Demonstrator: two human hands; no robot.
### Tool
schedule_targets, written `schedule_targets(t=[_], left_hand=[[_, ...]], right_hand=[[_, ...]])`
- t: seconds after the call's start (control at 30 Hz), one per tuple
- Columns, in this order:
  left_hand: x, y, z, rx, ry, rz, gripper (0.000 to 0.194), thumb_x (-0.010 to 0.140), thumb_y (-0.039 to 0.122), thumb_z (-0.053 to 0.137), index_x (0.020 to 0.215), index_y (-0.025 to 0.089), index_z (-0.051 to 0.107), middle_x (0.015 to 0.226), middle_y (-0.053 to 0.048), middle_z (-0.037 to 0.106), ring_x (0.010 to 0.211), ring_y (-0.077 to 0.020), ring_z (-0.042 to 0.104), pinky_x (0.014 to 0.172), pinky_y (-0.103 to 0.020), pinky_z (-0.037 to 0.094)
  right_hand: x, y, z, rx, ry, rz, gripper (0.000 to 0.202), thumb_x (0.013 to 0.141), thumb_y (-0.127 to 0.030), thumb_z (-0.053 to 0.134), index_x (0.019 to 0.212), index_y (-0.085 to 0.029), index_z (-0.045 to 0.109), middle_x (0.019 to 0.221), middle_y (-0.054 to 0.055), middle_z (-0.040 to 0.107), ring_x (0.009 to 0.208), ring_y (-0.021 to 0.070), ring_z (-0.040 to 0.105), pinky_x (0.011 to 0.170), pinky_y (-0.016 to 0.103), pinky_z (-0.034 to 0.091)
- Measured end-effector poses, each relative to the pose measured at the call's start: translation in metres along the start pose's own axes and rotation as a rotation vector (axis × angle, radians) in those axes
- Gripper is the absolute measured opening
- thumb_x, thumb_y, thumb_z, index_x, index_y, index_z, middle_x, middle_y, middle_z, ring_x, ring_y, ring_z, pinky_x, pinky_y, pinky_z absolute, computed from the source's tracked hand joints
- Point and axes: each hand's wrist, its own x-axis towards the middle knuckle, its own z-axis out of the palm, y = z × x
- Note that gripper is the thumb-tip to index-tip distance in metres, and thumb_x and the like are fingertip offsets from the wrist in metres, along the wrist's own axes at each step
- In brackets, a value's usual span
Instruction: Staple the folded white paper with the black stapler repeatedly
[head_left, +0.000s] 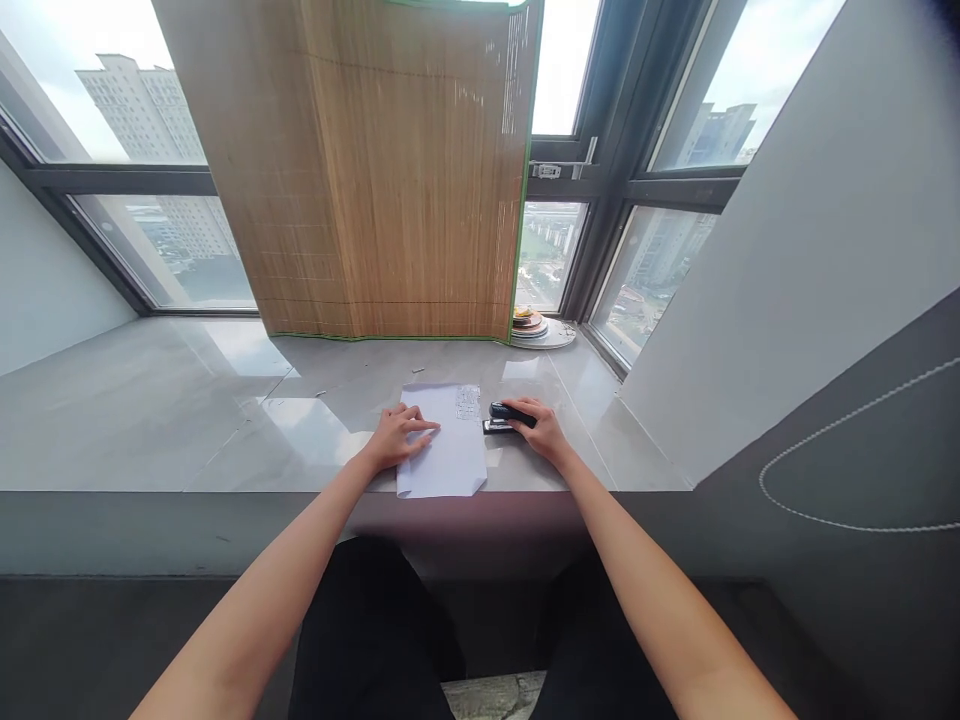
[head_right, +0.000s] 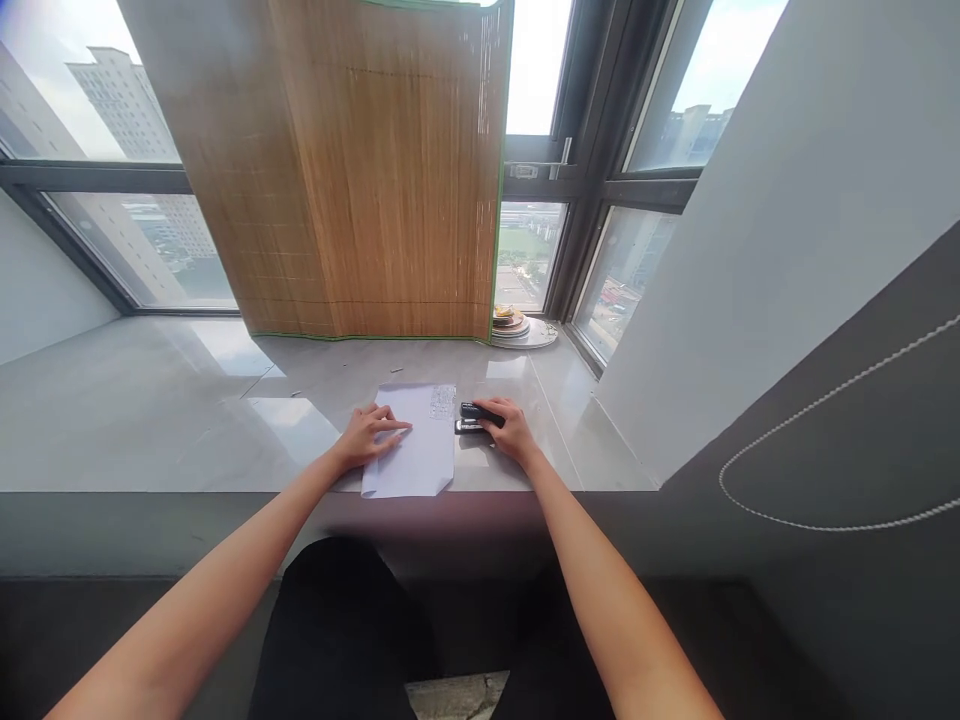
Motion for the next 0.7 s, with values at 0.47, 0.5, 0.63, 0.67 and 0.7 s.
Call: schedule_targets(t=[0.47,0.5,0.63,0.67,0.7], left_hand=[[0.002,0.026,-0.002,0.093,-0.048,0.058,0.017,0.092,0.023,0.062,0.106,0.025,0.073,0.129,-0.010,0.073,0.121,-0.0307,0.067,0.110,-0.049,0.049],[0.005,0.033,0.001,0.128,-0.045,0.035,0.016,0.092,0.022,0.063,0.104,0.025,0.072,0.128,-0.010,0.073,0.120,-0.0318,0.067,0.111,-0.051,0.049],[0.016,0.067,0.025,0.052,0.000,0.003,0.027,0.102,0.032,0.059,0.126,0.025,0.070,0.146,-0.013,0.067,0.134,-0.0339,0.064,0.116,-0.052,0.049],[0.017,0.073,0.033,0.017,-0.004,0.007,0.033,0.105,0.036,0.057,0.134,0.026,0.068,0.153,-0.013,0.064,0.141,-0.0344,0.060,0.119,-0.054,0.047],[0.017,0.078,0.040,-0.004,-0.017,0.013,0.038,0.107,0.039,0.056,0.141,0.026,0.065,0.158,-0.013,0.061,0.147,-0.0349,0.056,0.123,-0.056,0.044]], right_hand=[[-0.002,-0.009,0.006,-0.022,-0.109,-0.095,0.040,0.092,-0.032,0.074,0.131,-0.027,0.082,0.108,0.009,0.079,0.104,0.0302,0.067,0.105,0.056,0.055],[-0.002,-0.007,0.007,-0.033,-0.110,-0.103,0.040,0.092,-0.030,0.073,0.132,-0.027,0.082,0.109,0.009,0.078,0.104,0.0304,0.067,0.104,0.056,0.055],[-0.002,0.000,0.008,-0.064,-0.115,-0.152,0.045,0.094,-0.025,0.069,0.137,-0.027,0.079,0.117,0.009,0.077,0.109,0.0297,0.067,0.106,0.052,0.055],[-0.003,0.002,0.009,-0.081,-0.118,-0.163,0.046,0.094,-0.023,0.068,0.139,-0.028,0.078,0.120,0.009,0.077,0.111,0.0293,0.067,0.108,0.052,0.055],[-0.003,0.004,0.009,-0.104,-0.119,-0.171,0.048,0.095,-0.022,0.067,0.141,-0.029,0.077,0.124,0.009,0.077,0.113,0.0290,0.067,0.109,0.051,0.054]])
